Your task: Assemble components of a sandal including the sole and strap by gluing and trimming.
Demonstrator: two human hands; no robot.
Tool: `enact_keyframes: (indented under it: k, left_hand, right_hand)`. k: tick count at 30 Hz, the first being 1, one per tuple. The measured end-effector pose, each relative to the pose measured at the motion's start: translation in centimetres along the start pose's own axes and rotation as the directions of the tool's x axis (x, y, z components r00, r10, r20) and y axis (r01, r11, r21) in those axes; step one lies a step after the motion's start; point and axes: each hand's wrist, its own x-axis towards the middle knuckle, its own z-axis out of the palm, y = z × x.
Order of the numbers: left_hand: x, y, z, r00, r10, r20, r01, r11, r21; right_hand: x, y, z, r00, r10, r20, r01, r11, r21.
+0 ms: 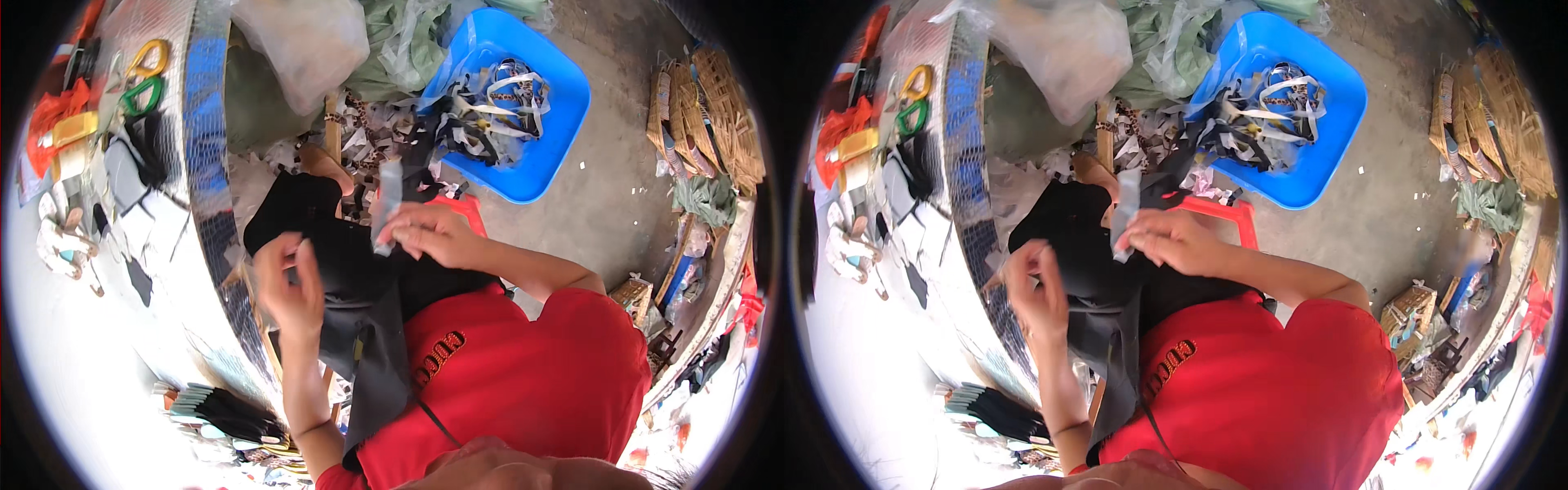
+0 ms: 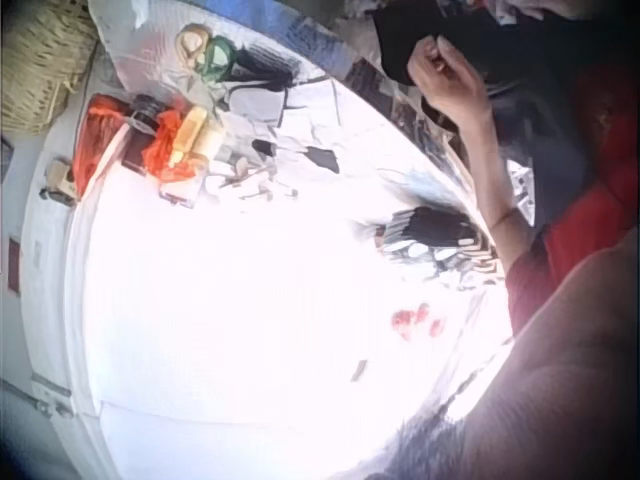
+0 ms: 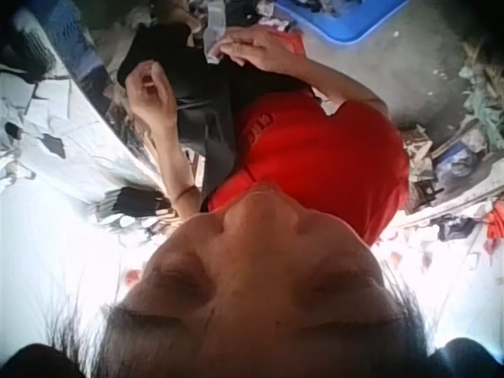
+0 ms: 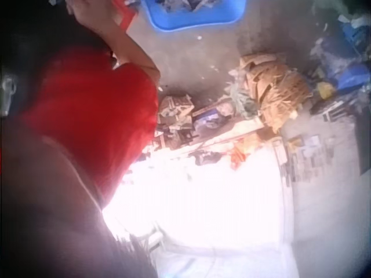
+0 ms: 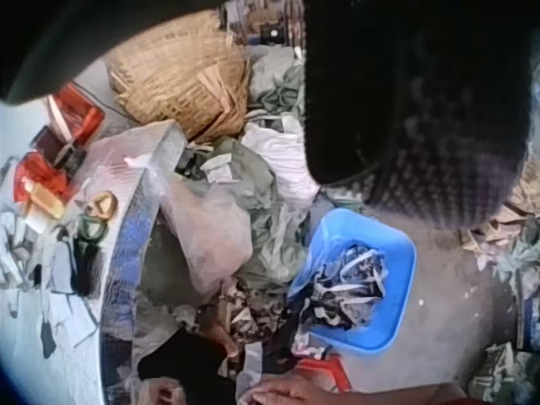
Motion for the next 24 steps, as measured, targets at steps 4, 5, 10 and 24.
enact_keyframes:
  k: [4,5,10,24]
  left_hand:
    - [0.0,-3.1,4.8,0.513,-0.461,0.724,0.850,0.389,-0.354]
    - [0.2,-4.4,5.9,0.451,-0.449,0.772,0.864,0.438,-0.250]
    - [1.5,-5.4,11.2,0.407,-0.351,0.843,0.769,0.629,-0.110]
    - [3.5,-3.1,6.2,0.524,-0.007,0.852,0.846,-0.108,-0.521]
  right_hand:
    - [-1.5,0.2,3.8,0.933,-0.293,0.208,0.339,0.910,-0.238]
    - [-1.7,0.2,4.6,0.915,-0.323,0.241,0.376,0.899,-0.223]
    - [-2.8,-0.9,7.1,0.885,-0.238,0.401,0.354,0.902,-0.246]
    - [-3.2,0.2,-2.3,0.963,0.074,-0.261,-0.136,0.964,-0.228]
